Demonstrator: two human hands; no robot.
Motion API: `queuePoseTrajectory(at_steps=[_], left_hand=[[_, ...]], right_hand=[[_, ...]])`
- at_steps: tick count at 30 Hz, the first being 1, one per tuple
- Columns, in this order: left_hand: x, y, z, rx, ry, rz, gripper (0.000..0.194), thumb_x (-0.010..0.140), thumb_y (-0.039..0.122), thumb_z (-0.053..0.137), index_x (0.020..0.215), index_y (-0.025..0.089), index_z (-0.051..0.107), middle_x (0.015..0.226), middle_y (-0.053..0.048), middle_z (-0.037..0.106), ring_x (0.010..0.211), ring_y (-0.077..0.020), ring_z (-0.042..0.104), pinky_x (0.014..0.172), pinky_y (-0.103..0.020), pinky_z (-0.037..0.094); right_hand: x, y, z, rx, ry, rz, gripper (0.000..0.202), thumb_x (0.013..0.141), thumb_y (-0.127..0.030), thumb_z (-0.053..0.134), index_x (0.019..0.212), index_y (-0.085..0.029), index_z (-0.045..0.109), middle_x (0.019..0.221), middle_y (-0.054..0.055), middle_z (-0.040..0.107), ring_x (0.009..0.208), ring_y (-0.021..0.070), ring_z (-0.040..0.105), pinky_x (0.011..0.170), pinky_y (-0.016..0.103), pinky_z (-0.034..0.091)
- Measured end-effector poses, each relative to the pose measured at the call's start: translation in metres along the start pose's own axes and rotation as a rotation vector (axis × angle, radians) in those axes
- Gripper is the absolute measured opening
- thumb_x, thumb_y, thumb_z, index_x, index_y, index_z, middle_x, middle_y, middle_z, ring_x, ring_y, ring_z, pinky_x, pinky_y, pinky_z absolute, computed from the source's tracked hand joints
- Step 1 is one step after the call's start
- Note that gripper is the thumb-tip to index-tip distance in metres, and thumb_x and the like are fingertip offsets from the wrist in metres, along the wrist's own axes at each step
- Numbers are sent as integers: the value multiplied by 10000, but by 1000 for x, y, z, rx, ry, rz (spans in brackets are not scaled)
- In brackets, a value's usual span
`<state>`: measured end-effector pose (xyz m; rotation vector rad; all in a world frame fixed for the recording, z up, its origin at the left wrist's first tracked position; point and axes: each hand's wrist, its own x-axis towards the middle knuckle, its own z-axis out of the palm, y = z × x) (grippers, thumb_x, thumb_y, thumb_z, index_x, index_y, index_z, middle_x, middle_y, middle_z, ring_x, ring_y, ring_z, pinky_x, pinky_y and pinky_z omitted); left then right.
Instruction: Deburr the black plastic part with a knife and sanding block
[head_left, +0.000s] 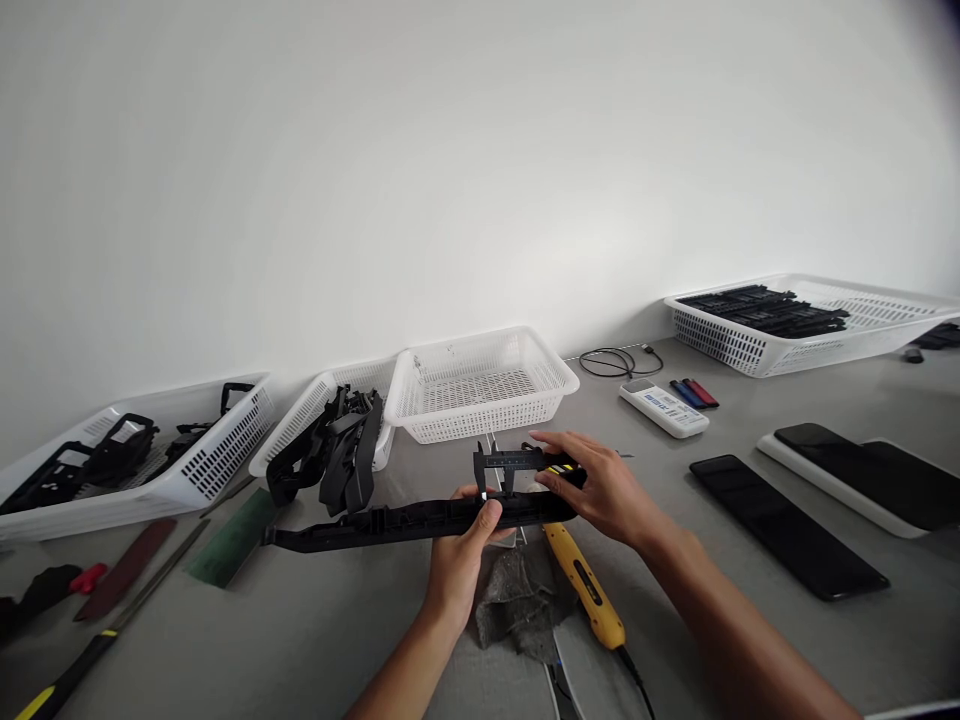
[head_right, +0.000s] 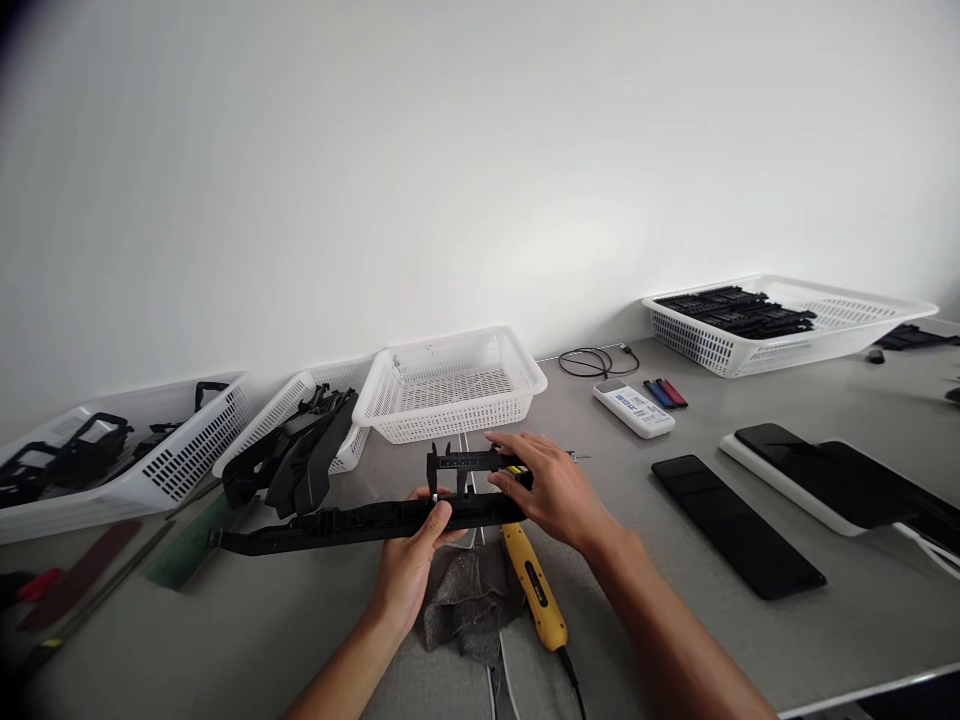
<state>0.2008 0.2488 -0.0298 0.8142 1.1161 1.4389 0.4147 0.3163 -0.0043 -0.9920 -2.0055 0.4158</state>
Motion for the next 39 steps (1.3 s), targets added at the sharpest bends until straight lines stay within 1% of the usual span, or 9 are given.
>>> queuePoseTrajectory(at_steps=[3, 5, 9, 16, 22, 27, 30, 33, 39], left_hand=[[0, 1, 1, -17, 24, -6, 483, 691, 502, 928, 987, 176, 730, 1008, -48, 718, 981, -236, 709, 822, -371, 659], [0, 1, 2, -27, 26, -11, 481, 685, 495, 933, 984, 177, 731, 1008, -48, 718, 979, -235, 707, 812, -365, 659], [1, 1, 1, -34, 23, -9, 470, 684, 491, 935, 973, 177, 738, 985, -46, 718, 965, -227, 704, 800, -354, 657], [2, 2, 1, -63, 33, -28, 480, 645, 485, 960, 943, 172, 750, 959, -43, 712, 941, -219, 705, 766, -326, 659], [2, 0, 0, -66, 32, -26, 465, 657, 471, 959, 942, 166, 754, 961, -45, 710, 943, -215, 701, 755, -314, 665], [3, -2, 1, -120, 30, -49, 432, 669, 403, 957, 965, 163, 752, 1019, -66, 723, 955, -236, 708, 730, -336, 665], [4, 0, 1, -168, -7, -78, 382, 710, 351, 909, 992, 153, 744, 1081, -92, 747, 955, -253, 723, 756, -368, 657], [4, 3, -1, -192, -73, -104, 401, 760, 338, 807, 1089, 126, 719, 1042, -118, 778, 898, -267, 747, 792, -400, 640], [7, 10, -4, -131, -149, -116, 541, 799, 378, 671, 1262, 102, 618, 912, -129, 791, 821, -315, 775, 662, -360, 585]], right_hand=[[-1, 1, 0, 21, -10, 62, 273, 980, -380, 674, 1224, -262, 708, 1134, 74, 753, 1045, 262, 714, 890, 378, 571], [-1, 2, 0, 26, -13, 60, 240, 976, -368, 687, 1185, -255, 720, 1110, 70, 755, 1015, 255, 717, 873, 365, 569], [-1, 3, 1, 16, 10, 9, 266, 984, -367, 687, 1219, -252, 737, 1017, 70, 753, 929, 246, 711, 825, 354, 566], [0, 5, 4, 37, 59, -60, 269, 1001, -382, 664, 1205, -231, 757, 987, 85, 762, 904, 244, 699, 813, 358, 568], [0, 7, 4, 60, 61, -71, 295, 1008, -412, 664, 1212, -222, 758, 935, 72, 746, 878, 235, 676, 792, 346, 547], [0, 8, 5, 60, 59, -61, 299, 1003, -415, 671, 1222, -230, 755, 924, 66, 744, 871, 238, 669, 770, 345, 536], [0, 11, 3, 61, 62, -46, 299, 998, -416, 676, 1224, -239, 756, 948, 69, 750, 885, 244, 675, 767, 344, 536], [0, 15, 1, 65, 68, -30, 310, 992, -424, 683, 1230, -240, 755, 968, 72, 752, 893, 248, 678, 776, 349, 536], [0, 24, -2, 58, 72, 40, 292, 960, -422, 722, 1193, -254, 777, 998, 72, 755, 901, 249, 690, 788, 354, 548]])
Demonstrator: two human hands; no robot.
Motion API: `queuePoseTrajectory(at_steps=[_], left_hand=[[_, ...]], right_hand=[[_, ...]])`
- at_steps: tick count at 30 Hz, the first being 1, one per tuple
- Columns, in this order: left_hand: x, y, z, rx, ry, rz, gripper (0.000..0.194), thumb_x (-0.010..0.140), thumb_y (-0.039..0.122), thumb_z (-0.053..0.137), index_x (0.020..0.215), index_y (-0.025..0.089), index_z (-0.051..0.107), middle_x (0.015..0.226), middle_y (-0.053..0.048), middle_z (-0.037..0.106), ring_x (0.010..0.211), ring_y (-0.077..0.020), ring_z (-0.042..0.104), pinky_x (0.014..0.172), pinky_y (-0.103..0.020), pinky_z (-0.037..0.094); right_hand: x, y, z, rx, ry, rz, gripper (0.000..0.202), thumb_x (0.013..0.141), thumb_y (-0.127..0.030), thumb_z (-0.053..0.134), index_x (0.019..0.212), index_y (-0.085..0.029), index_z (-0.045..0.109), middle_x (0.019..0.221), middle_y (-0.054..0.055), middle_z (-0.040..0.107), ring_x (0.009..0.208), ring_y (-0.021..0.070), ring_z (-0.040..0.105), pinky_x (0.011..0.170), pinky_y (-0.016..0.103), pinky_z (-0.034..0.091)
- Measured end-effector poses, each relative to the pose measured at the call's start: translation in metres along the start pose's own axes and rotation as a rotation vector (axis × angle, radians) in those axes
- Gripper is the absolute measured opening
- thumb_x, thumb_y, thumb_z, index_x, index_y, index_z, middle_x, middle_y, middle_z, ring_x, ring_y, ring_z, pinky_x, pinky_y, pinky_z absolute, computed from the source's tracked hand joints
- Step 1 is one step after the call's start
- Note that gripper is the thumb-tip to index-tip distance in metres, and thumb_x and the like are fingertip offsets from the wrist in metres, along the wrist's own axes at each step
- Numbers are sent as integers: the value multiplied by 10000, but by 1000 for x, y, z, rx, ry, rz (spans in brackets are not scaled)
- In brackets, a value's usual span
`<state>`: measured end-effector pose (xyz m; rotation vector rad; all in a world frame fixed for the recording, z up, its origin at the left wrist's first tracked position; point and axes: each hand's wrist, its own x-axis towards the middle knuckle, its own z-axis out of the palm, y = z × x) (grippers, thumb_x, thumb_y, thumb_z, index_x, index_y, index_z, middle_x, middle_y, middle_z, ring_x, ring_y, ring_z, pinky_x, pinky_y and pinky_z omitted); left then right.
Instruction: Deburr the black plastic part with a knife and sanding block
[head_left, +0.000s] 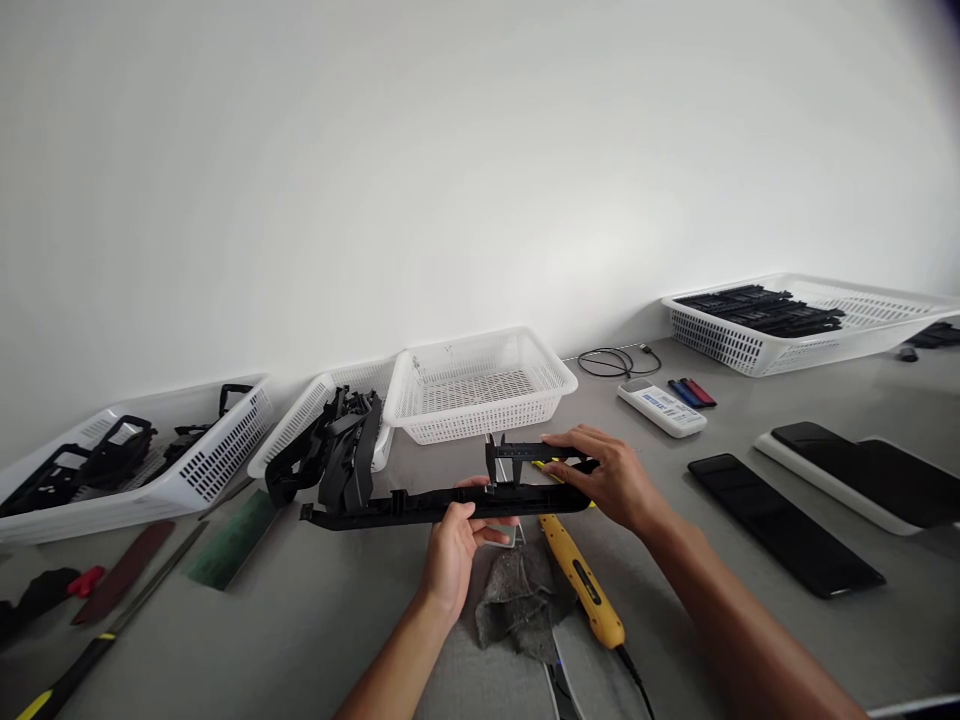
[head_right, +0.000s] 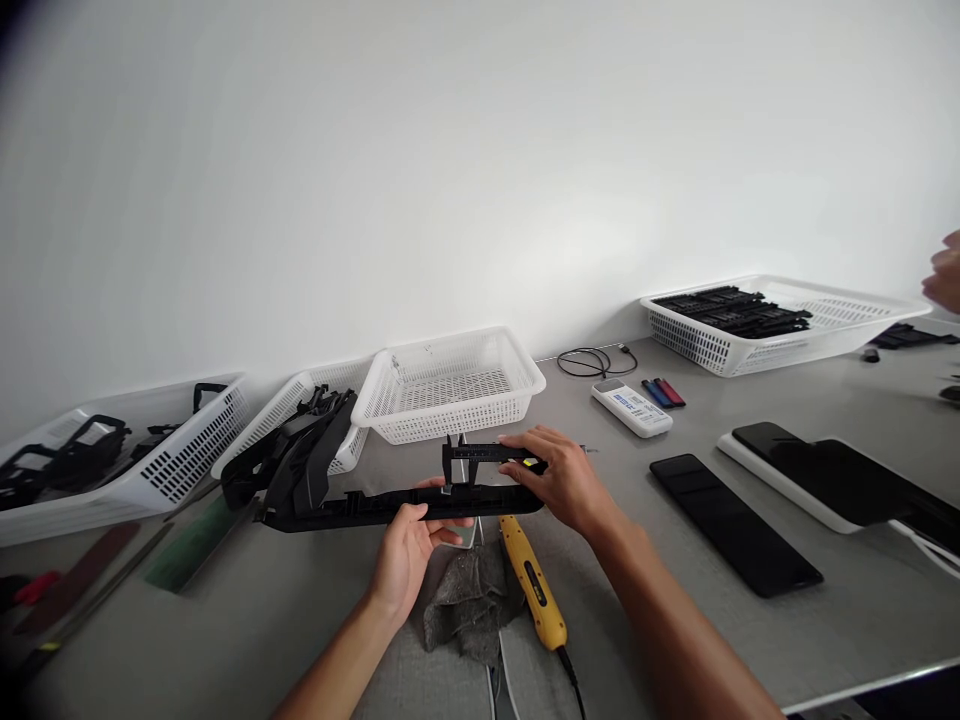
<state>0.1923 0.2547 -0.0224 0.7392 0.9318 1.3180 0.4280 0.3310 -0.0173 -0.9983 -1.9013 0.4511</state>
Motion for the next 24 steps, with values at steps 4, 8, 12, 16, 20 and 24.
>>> queuePoseTrajectory(at_steps=[4, 8, 12, 16, 20, 24], left_hand=[[1, 1, -1, -5, -6, 13, 476, 810, 396, 660, 1207, 141, 598, 907, -111, 786, 821, -315, 775, 645, -348, 573], [3, 2, -3, -55, 29, 36, 396, 820, 425, 661, 1121, 174, 602, 890, -77, 763, 784, -286, 760, 636, -352, 583], [6, 4, -7, -126, 119, 63, 305, 792, 379, 703, 1019, 202, 602, 832, -15, 704, 749, -222, 709, 653, -362, 613], [7, 5, -10, -144, 155, 62, 306, 758, 331, 735, 1001, 205, 598, 822, -2, 680, 757, -211, 700, 684, -372, 623], [8, 5, -10, -103, 152, 50, 320, 744, 305, 765, 993, 191, 600, 840, -24, 709, 787, -220, 714, 713, -386, 637], [9, 4, -10, -73, 143, 27, 327, 735, 303, 806, 963, 180, 608, 836, -43, 737, 819, -222, 728, 746, -387, 654]], right_hand=[[0, 4, -1, -4, -5, 14, 308, 958, -430, 720, 1206, -257, 777, 1020, 77, 756, 919, 252, 692, 810, 364, 549], [1, 6, -2, -19, 8, 24, 323, 956, -449, 713, 1193, -241, 783, 989, 82, 756, 889, 248, 691, 776, 356, 544], [2, 5, -6, -18, 10, 12, 340, 960, -472, 698, 1179, -228, 789, 978, 87, 760, 872, 248, 696, 770, 363, 550], [3, 4, -9, -23, 18, 18, 354, 957, -498, 692, 1162, -230, 798, 977, 92, 765, 862, 248, 706, 770, 369, 565], [4, 5, -13, -27, -5, 0, 352, 959, -495, 695, 1162, -228, 802, 932, 81, 757, 841, 243, 695, 762, 367, 557], [4, 7, -17, -36, -14, -35, 349, 972, -481, 682, 1172, -220, 801, 887, 80, 750, 824, 245, 672, 731, 364, 538]])
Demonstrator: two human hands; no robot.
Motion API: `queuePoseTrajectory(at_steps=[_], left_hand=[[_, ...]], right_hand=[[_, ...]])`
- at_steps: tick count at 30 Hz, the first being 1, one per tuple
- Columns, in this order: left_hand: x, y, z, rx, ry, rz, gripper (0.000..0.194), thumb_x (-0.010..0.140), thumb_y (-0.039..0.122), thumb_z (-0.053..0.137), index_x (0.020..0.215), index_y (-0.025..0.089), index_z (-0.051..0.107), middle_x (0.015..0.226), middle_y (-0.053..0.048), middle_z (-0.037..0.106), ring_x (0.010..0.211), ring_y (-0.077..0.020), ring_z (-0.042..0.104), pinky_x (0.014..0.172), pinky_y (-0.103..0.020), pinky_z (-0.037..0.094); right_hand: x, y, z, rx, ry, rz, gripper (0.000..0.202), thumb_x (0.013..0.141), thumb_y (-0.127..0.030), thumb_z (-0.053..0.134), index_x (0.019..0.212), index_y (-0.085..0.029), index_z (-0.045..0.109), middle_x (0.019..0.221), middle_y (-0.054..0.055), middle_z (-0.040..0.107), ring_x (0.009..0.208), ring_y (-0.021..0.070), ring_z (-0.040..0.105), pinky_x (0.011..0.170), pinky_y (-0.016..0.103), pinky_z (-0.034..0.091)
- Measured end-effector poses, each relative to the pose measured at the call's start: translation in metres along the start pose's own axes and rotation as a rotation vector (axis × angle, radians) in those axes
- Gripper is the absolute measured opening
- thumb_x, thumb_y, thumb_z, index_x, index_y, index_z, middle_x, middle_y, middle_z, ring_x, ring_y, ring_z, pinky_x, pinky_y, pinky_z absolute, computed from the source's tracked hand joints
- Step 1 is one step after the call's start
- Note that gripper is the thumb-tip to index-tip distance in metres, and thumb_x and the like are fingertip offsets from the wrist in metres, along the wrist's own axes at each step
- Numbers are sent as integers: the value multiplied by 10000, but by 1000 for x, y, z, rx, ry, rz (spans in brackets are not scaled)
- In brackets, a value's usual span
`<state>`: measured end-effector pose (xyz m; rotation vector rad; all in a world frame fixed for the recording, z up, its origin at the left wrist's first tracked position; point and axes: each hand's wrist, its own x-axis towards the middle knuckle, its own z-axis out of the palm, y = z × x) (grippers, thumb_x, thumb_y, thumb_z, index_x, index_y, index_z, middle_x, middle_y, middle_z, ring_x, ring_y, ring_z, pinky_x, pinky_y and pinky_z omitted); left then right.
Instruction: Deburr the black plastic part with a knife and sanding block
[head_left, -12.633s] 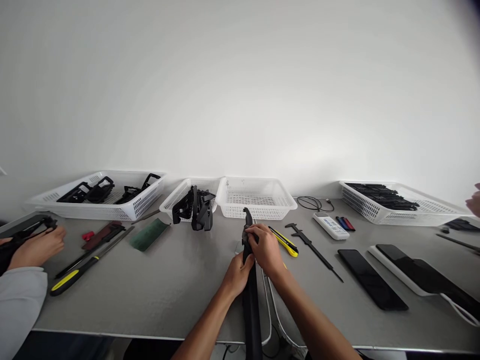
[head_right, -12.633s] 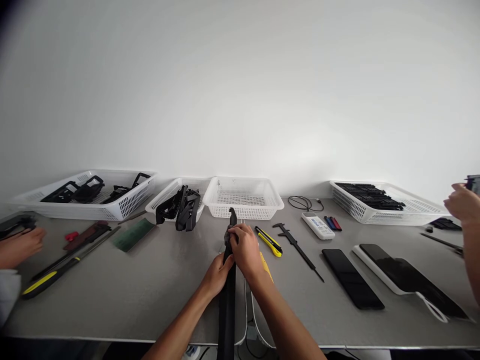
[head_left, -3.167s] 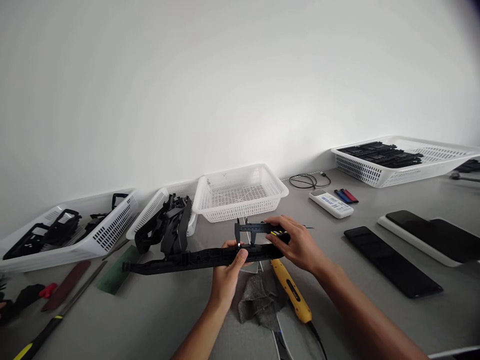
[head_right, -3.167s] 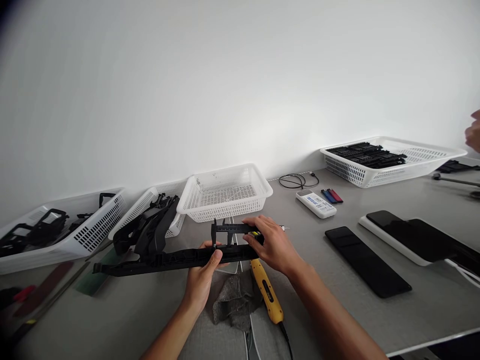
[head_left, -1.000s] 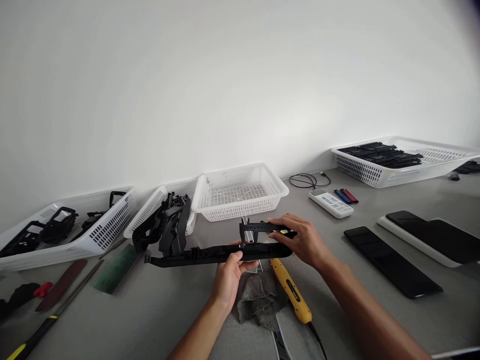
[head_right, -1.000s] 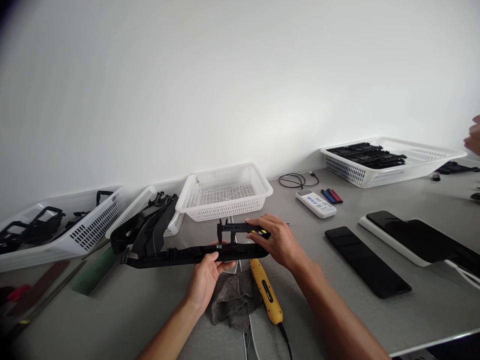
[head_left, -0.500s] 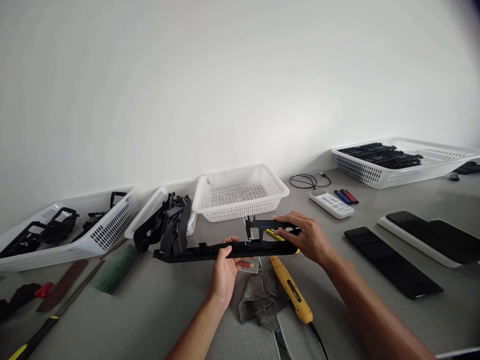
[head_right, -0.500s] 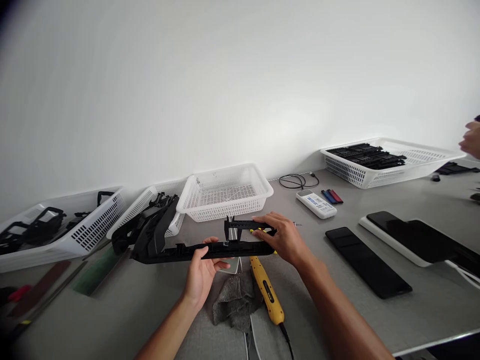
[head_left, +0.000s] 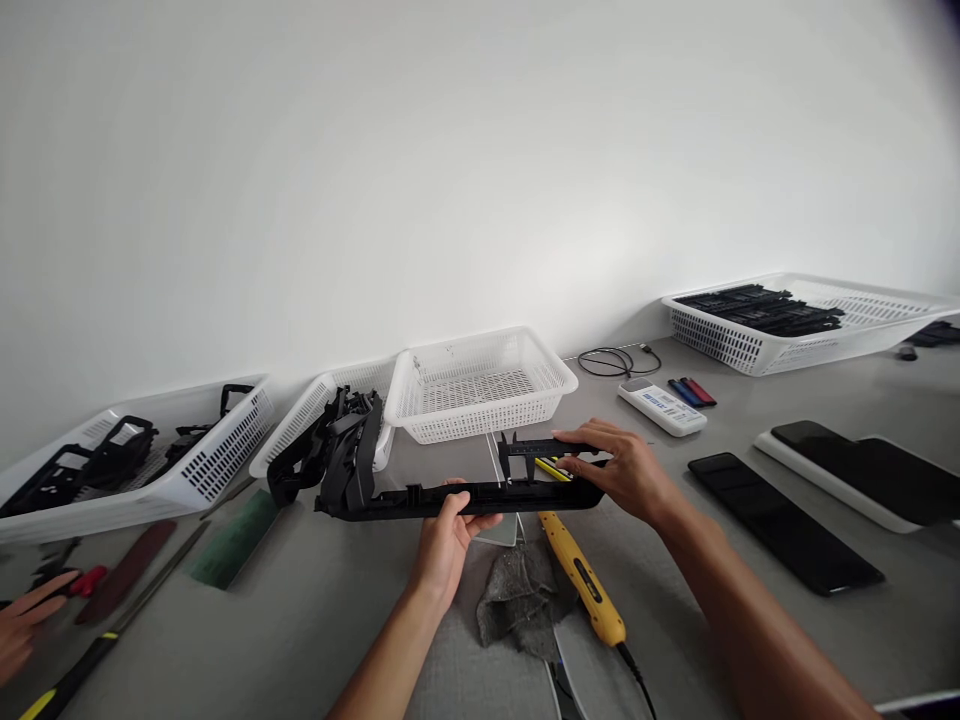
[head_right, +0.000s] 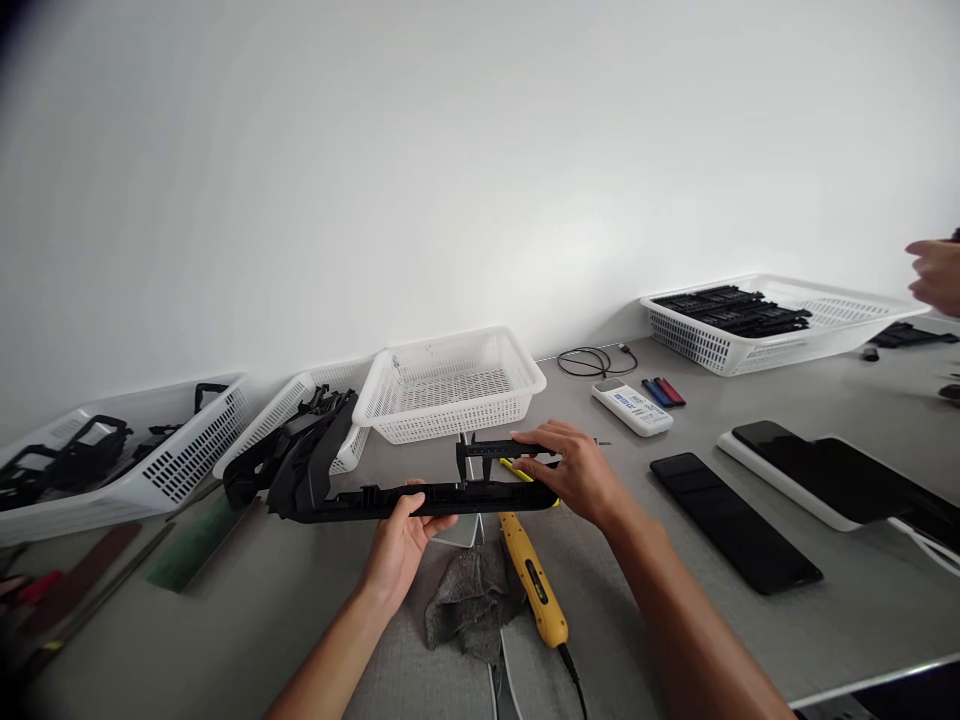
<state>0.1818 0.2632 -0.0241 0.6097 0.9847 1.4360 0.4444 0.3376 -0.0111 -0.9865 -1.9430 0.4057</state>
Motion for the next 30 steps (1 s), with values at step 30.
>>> queuePoseTrajectory(at_steps=[30], left_hand=[[-13, -40, 13, -103, -308, -187, 459, 746, 303, 940, 1160, 182, 783, 1280, -116, 758, 1362, -367, 601, 1201, -589, 441]], right_hand=[[-7, -51, 52, 20, 7, -122, 287, 1041, -401, 610, 1232, -242, 753, 872, 74, 734, 815, 254, 626, 748, 415, 528]])
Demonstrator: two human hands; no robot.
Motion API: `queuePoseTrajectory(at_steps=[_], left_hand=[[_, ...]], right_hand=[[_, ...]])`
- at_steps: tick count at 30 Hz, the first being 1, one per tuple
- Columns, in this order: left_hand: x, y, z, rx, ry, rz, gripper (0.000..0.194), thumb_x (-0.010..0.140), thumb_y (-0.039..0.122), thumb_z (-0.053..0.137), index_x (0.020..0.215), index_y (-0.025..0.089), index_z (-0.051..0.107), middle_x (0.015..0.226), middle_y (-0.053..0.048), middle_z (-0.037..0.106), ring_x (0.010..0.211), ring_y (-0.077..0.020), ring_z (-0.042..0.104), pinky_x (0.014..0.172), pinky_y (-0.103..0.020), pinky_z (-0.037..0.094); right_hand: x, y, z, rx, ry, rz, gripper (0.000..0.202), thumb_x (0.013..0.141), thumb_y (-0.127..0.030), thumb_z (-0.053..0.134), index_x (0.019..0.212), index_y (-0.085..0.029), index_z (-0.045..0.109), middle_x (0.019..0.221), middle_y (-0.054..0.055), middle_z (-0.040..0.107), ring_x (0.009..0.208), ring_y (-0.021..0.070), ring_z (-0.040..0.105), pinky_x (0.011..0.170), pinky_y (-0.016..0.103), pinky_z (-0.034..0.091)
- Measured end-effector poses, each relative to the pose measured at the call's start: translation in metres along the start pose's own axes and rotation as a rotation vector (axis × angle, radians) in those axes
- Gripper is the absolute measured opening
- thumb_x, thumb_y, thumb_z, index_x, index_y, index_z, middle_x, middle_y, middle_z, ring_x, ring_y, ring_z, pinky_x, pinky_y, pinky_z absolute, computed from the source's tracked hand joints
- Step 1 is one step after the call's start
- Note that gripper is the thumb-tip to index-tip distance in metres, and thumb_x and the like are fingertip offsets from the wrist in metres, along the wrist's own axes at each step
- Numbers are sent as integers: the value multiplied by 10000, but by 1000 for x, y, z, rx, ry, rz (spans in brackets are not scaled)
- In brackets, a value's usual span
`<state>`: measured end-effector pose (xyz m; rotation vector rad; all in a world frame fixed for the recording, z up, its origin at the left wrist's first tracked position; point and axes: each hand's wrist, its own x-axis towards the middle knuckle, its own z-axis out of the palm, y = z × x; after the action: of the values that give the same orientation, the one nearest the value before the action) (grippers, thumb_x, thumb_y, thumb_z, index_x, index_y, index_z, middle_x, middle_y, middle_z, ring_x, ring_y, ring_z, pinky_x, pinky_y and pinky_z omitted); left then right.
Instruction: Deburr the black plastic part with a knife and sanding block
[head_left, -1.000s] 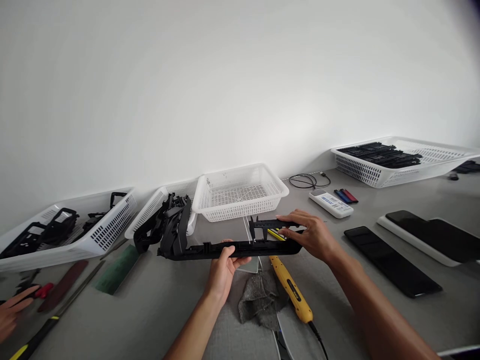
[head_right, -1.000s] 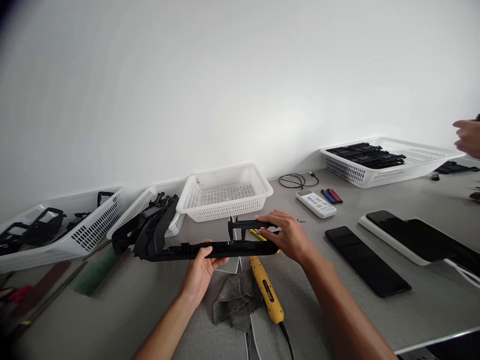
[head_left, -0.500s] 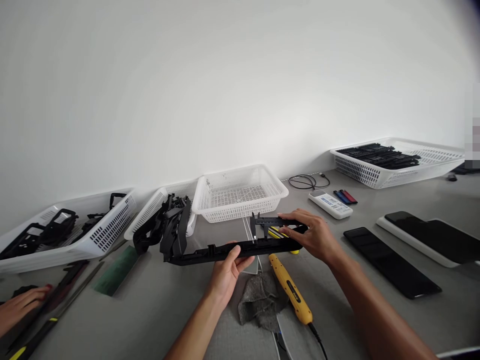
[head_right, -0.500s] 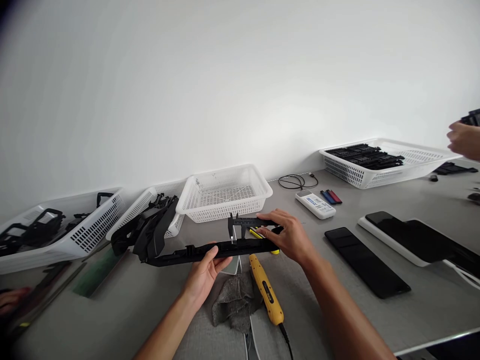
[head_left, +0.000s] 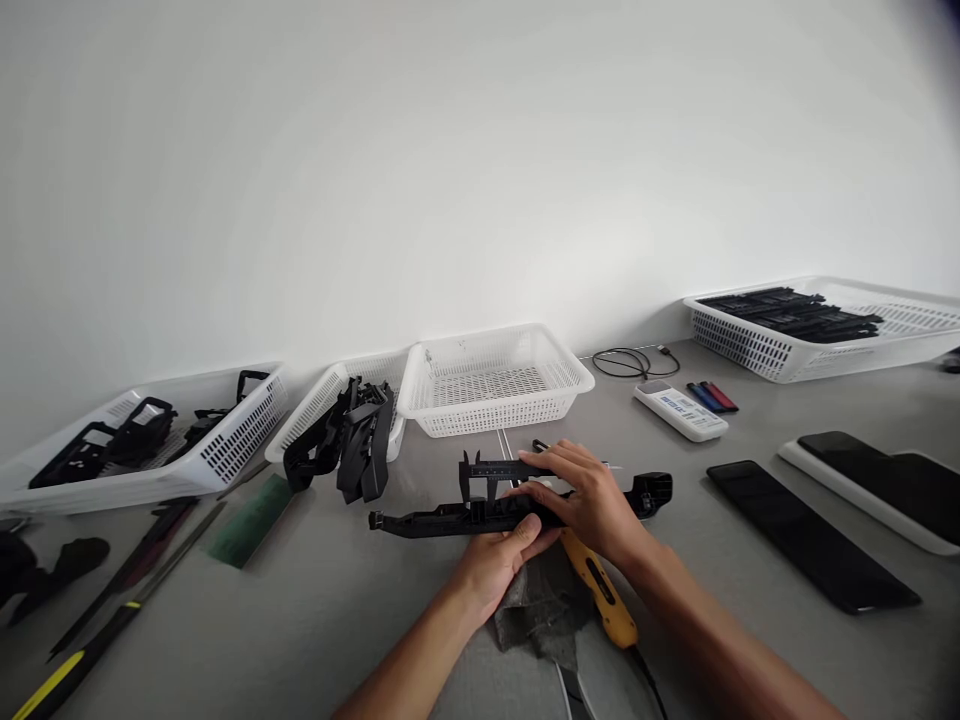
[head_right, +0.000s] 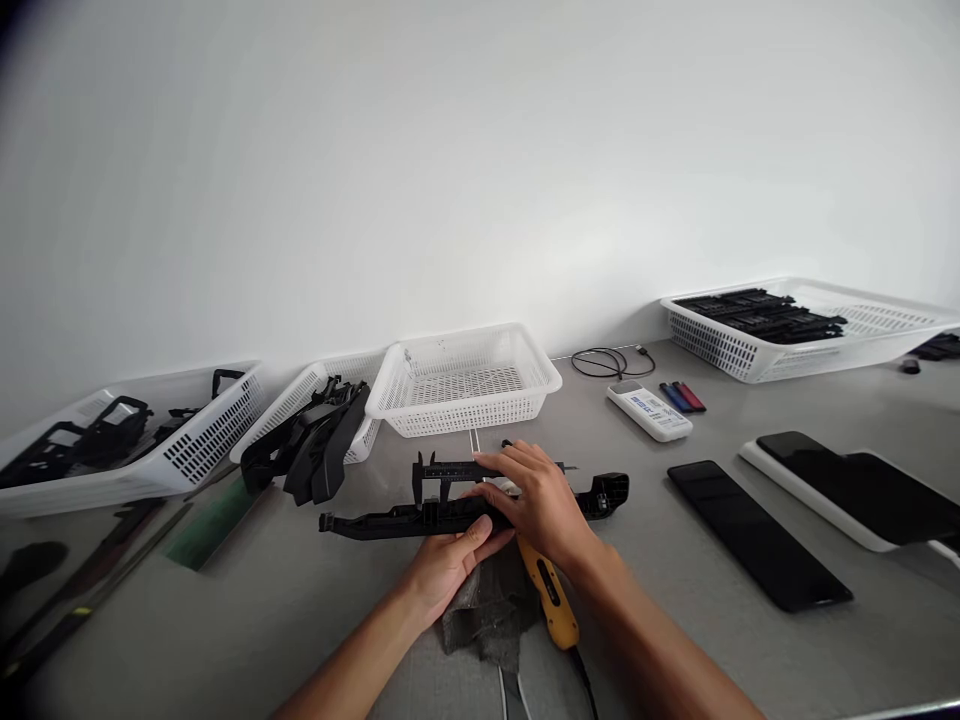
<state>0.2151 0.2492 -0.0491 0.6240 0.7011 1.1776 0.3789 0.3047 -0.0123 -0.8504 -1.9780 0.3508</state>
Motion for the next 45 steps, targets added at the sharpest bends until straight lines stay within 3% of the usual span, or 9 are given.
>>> queuePoseTrajectory(at_steps=[13, 26, 45], left_hand=[[-1, 1, 2, 5, -20, -25, 371, 733, 329, 944, 1044, 180, 808, 1274, -97, 758, 1357, -353, 593, 1202, -587, 438], [0, -2, 0, -20, -19, -50, 380, 716, 346, 959, 1015, 150, 830, 1127, -95, 799, 1262, -324, 655, 1221, -572, 417], [1, -5, -2, -37, -17, -50, 365, 708, 340, 965, 1005, 173, 833, 1158, -75, 792, 1278, -324, 641, 1212, -576, 423]], right_hand=[[-2, 7, 3, -71, 0, -58, 388, 1043, -512, 568, 1203, -217, 762, 812, 61, 698, 746, 228, 594, 701, 385, 462], [-3, 6, 4, -96, 18, -71, 340, 1039, -480, 596, 1207, -235, 762, 828, 55, 704, 754, 223, 615, 719, 376, 474], [-2, 8, 5, -115, 40, -131, 333, 1034, -443, 615, 1213, -201, 757, 835, 57, 711, 749, 215, 609, 697, 366, 455]])
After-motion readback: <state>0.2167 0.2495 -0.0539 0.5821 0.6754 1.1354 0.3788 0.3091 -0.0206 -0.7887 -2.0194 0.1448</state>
